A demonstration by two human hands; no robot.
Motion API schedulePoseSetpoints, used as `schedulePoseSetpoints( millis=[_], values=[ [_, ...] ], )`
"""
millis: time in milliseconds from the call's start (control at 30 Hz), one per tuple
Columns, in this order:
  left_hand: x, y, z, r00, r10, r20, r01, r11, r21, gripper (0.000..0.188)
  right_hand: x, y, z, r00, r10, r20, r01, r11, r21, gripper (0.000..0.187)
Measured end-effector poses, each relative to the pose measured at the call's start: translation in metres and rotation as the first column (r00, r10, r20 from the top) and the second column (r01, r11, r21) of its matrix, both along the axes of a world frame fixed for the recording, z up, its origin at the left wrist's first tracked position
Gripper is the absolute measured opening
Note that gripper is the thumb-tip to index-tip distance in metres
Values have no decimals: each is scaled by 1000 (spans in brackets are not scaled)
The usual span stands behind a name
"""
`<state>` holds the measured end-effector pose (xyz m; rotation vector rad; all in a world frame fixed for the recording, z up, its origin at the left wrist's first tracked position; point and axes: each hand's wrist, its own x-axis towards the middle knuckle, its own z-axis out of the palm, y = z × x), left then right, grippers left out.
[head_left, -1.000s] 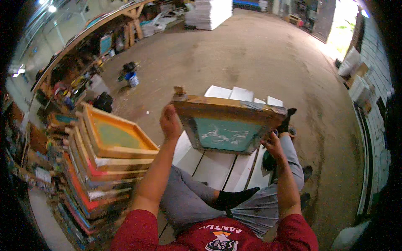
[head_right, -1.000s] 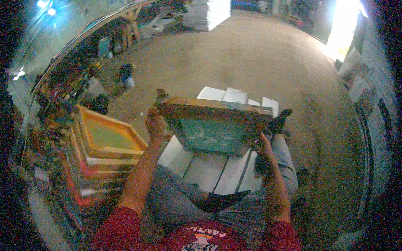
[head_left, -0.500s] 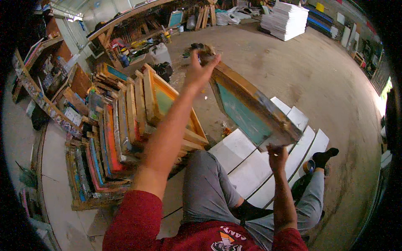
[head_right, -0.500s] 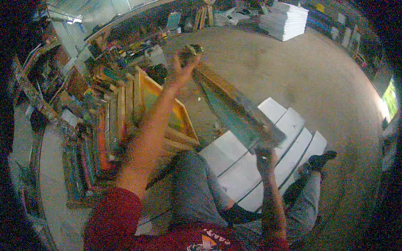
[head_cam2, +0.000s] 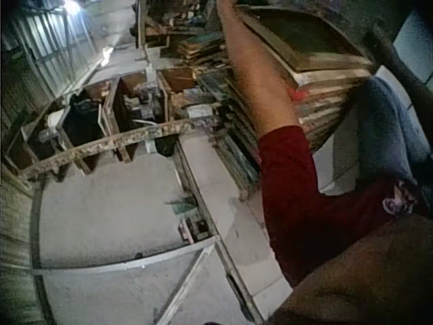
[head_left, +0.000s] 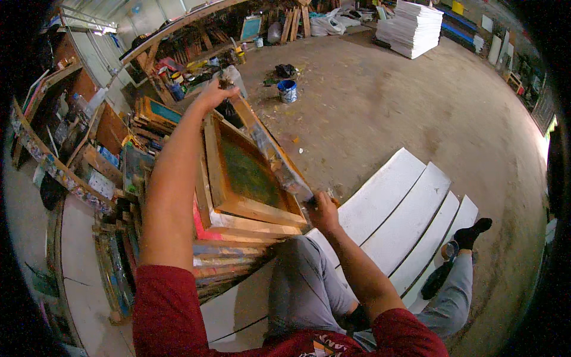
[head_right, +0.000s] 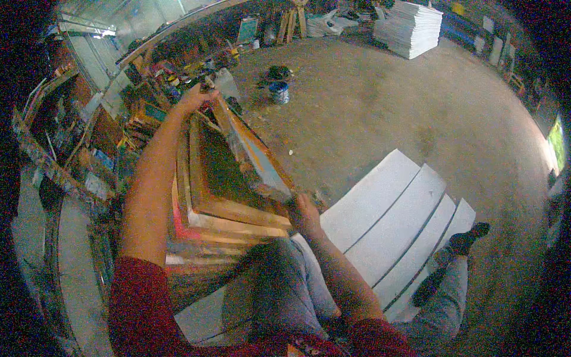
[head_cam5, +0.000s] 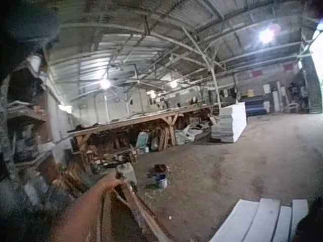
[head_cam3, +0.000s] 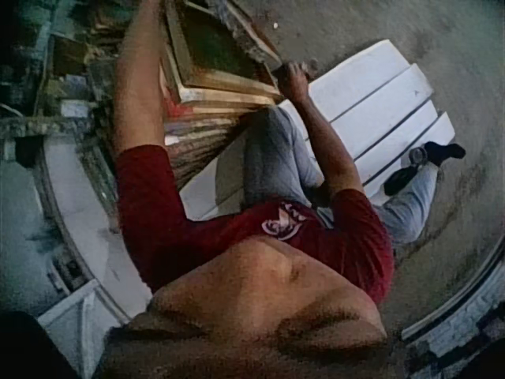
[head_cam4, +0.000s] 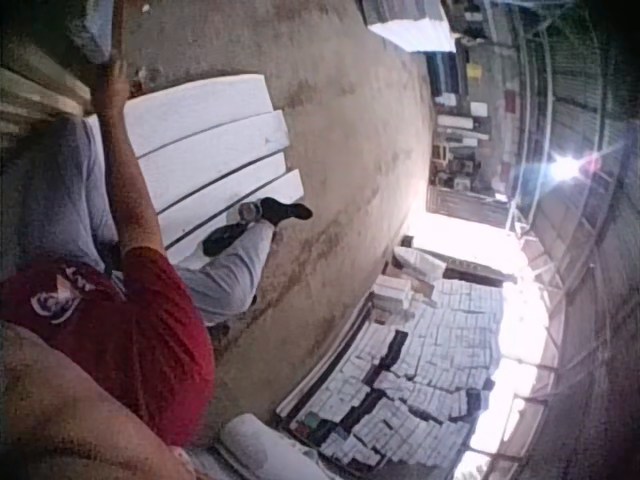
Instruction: The person sits on the floor and wipes the surface of a wooden frame with a green cloth, then stacks it. They pick up another frame, wipe it, apply masking tape to the edges, and trim the tape with a utility knife.
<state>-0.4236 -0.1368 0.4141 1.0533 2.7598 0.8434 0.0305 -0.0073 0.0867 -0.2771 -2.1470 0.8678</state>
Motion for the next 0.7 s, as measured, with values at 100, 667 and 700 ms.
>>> schedulePoseSetpoints(
  millis=[100, 667, 700],
  values=[
    [3, 4, -23, 990, -134, 41, 137, 986, -93, 118, -4, -6, -11, 970, -35, 239, 37, 999, -5, 43],
    [4, -42, -42, 940, 10, -340, -203, 820, -535, 105, -7, -44, -20, 878, 151, 455, -169, 986, -1, 53],
    [2, -45, -41, 939, 2, -343, -201, 814, -545, 104, -8, -47, -8, 889, 182, 419, -191, 981, -22, 54]
  ],
)
